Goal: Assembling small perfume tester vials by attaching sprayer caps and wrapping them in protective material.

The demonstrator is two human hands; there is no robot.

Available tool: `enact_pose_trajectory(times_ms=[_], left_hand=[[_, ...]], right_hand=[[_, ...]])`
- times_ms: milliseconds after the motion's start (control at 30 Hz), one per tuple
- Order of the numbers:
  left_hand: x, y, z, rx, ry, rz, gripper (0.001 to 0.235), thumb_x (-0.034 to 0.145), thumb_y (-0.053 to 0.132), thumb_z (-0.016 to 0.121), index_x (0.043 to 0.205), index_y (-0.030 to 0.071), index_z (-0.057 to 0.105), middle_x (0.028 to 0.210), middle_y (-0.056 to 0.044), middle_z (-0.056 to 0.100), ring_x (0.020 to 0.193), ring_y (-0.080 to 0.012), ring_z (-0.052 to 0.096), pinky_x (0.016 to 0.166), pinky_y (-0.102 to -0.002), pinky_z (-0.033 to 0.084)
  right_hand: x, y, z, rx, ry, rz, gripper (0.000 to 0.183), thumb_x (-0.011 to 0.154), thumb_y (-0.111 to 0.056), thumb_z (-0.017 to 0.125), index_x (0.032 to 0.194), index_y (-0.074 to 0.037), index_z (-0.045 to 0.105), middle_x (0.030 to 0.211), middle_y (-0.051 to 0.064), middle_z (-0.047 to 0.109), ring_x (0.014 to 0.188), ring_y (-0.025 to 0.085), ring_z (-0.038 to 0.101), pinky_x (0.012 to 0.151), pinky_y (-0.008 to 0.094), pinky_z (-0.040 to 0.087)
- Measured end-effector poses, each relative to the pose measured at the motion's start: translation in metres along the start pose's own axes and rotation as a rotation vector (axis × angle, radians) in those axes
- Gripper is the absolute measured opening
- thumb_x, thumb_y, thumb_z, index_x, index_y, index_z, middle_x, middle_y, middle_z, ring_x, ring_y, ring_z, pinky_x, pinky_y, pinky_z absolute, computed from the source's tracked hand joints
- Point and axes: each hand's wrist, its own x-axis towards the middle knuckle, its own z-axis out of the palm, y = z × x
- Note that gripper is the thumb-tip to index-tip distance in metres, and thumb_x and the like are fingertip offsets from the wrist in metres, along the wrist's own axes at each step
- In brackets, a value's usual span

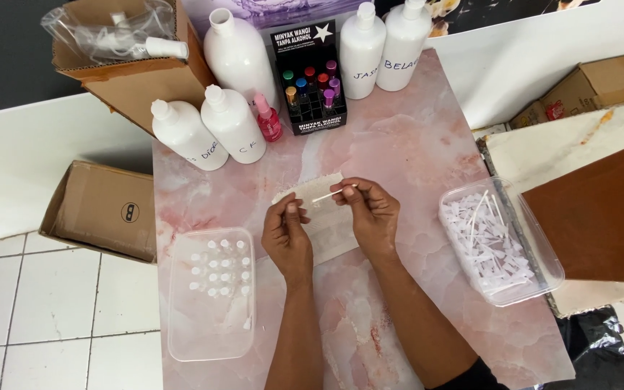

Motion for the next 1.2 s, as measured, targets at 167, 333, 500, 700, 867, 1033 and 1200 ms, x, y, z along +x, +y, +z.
enact_pose_trajectory(times_ms=[167,333,500,700,867,1033,1200], left_hand=[[0.000,-0.005,0.000,0.246,0.002,0.091,0.020,0.094,0.007,0.071,0.114,0.007,0.073,0.100,-0.008,0.069,0.092,-0.0184,0.061,0.081,-0.033,0.052],[-0.001,-0.020,0.000,0.367,-0.088,0.178,0.044,0.078,0.011,0.089,0.118,0.009,0.071,0.104,-0.008,0.069,0.103,-0.0267,0.062,0.094,-0.041,0.049],[-0.001,-0.027,-0.003,0.555,-0.183,0.102,0.064,0.070,0.021,0.096,0.124,0.010,0.063,0.107,-0.008,0.068,0.112,-0.0315,0.059,0.102,-0.048,0.040],[-0.001,-0.042,-0.009,0.689,-0.249,0.029,0.034,0.081,0.014,0.087,0.112,0.012,0.073,0.105,-0.005,0.070,0.113,-0.0265,0.060,0.109,-0.047,0.032],[-0.002,-0.050,-0.008,0.697,-0.267,0.053,0.028,0.085,0.013,0.083,0.111,0.014,0.074,0.105,-0.002,0.072,0.116,-0.0235,0.060,0.112,-0.048,0.028],[-0.001,-0.042,-0.007,0.654,-0.332,0.098,0.026,0.086,0.012,0.081,0.111,0.014,0.074,0.107,-0.003,0.073,0.121,-0.0249,0.058,0.119,-0.053,0.016],[0.004,-0.024,-0.005,0.262,-0.376,0.009,0.030,0.090,-0.009,0.066,0.115,0.005,0.074,0.106,-0.011,0.067,0.104,-0.0242,0.064,0.095,-0.040,0.050]], right_hand=[[0.001,0.014,-0.001,-0.099,-0.019,-0.065,0.011,0.100,0.002,0.063,0.107,0.006,0.070,0.090,0.019,0.076,0.079,0.016,0.072,0.077,0.029,0.062],[0.001,0.008,0.005,-0.195,-0.084,-0.137,0.011,0.098,0.002,0.064,0.104,0.006,0.073,0.090,0.018,0.078,0.079,0.015,0.071,0.077,0.029,0.061],[0.003,0.013,0.004,-0.259,-0.127,-0.203,0.012,0.097,0.003,0.065,0.104,0.004,0.074,0.089,0.016,0.078,0.081,0.015,0.072,0.076,0.031,0.062],[0.002,0.008,0.005,-0.321,-0.151,-0.265,0.012,0.098,0.005,0.064,0.104,0.005,0.074,0.086,0.017,0.077,0.078,0.019,0.072,0.075,0.036,0.062],[0.003,0.011,0.000,-0.350,-0.157,-0.279,0.012,0.098,0.005,0.064,0.105,0.005,0.074,0.086,0.016,0.077,0.077,0.018,0.072,0.074,0.036,0.062],[0.004,0.014,-0.006,-0.355,-0.158,-0.248,0.012,0.097,0.005,0.065,0.105,0.005,0.074,0.086,0.016,0.077,0.077,0.016,0.070,0.075,0.036,0.062],[0.009,0.026,-0.024,-0.260,-0.133,0.058,0.011,0.097,0.000,0.069,0.105,0.001,0.075,0.086,0.009,0.076,0.080,0.011,0.065,0.075,0.029,0.059]])
